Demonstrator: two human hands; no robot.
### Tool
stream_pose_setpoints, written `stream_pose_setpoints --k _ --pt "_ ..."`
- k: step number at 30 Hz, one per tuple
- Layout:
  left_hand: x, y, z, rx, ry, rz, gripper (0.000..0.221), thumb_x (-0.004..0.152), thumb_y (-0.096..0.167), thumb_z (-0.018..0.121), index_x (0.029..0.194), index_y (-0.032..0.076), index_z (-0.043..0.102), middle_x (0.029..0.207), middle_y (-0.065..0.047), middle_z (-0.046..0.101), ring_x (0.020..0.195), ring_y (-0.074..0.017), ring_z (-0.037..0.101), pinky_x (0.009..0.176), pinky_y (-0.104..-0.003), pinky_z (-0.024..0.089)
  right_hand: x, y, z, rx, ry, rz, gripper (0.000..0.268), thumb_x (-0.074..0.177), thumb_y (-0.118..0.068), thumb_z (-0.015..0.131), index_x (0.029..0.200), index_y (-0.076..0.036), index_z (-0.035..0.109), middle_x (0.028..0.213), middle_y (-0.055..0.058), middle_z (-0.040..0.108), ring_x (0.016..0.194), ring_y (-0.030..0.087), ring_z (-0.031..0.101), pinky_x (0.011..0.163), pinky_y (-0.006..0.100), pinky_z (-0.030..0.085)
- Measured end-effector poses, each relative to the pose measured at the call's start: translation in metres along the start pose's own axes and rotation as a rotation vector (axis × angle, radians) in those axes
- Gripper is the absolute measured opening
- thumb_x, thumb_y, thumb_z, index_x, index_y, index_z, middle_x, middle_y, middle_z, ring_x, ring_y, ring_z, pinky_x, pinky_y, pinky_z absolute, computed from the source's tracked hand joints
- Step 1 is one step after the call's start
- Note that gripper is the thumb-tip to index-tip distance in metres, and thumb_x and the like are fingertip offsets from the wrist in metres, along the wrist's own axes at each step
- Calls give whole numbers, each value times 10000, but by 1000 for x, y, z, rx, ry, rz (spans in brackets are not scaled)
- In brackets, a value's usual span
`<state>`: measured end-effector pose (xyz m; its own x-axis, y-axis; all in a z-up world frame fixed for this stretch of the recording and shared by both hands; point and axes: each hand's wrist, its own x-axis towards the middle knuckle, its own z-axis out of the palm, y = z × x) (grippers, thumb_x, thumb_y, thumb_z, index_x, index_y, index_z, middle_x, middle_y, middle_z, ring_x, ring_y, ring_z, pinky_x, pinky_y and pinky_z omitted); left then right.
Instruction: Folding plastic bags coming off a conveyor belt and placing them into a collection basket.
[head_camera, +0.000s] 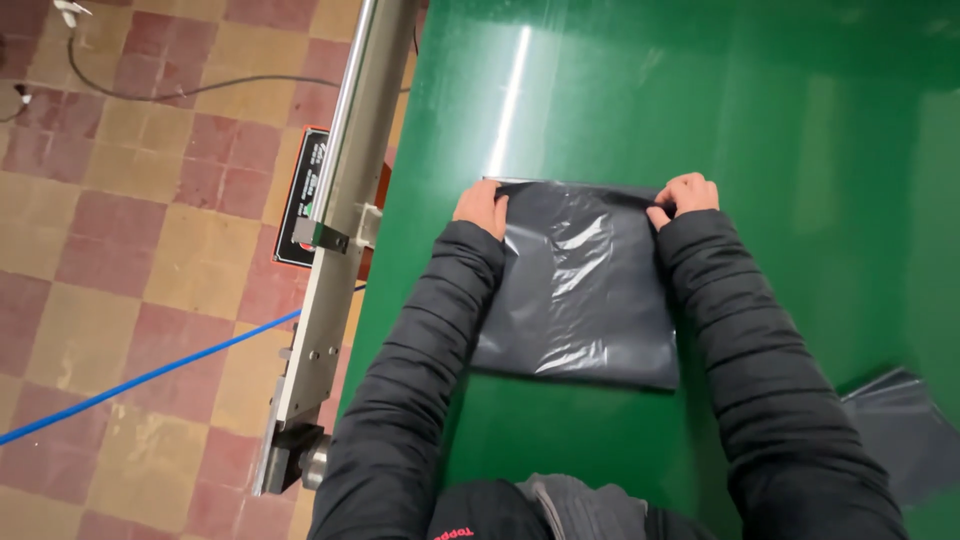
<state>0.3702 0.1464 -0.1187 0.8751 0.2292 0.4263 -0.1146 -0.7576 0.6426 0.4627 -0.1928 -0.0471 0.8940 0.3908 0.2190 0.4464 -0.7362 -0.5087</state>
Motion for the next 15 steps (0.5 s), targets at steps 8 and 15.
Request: stream_pose_setpoints --k 8,15 --pt "-28 50 7 -697 -679 -557 387 990 437 496 1045 54 496 1103 -123 569 902 -228 479 636 -331 343 26 -10 3 -296 -249 36 300 766 -215 879 941 -88 670 970 141 648 936 369 599 810 493 496" --pt "-64 50 -44 -1544 -605 -1314 1080 807 917 204 1423 69 463 1528 -167 519 1342 -301 547 1100 -514 369 -98 -51 -42 182 -91 -134 147 840 -69 712 962 -102 638 932 78 682 860 307 647 791 395 535"
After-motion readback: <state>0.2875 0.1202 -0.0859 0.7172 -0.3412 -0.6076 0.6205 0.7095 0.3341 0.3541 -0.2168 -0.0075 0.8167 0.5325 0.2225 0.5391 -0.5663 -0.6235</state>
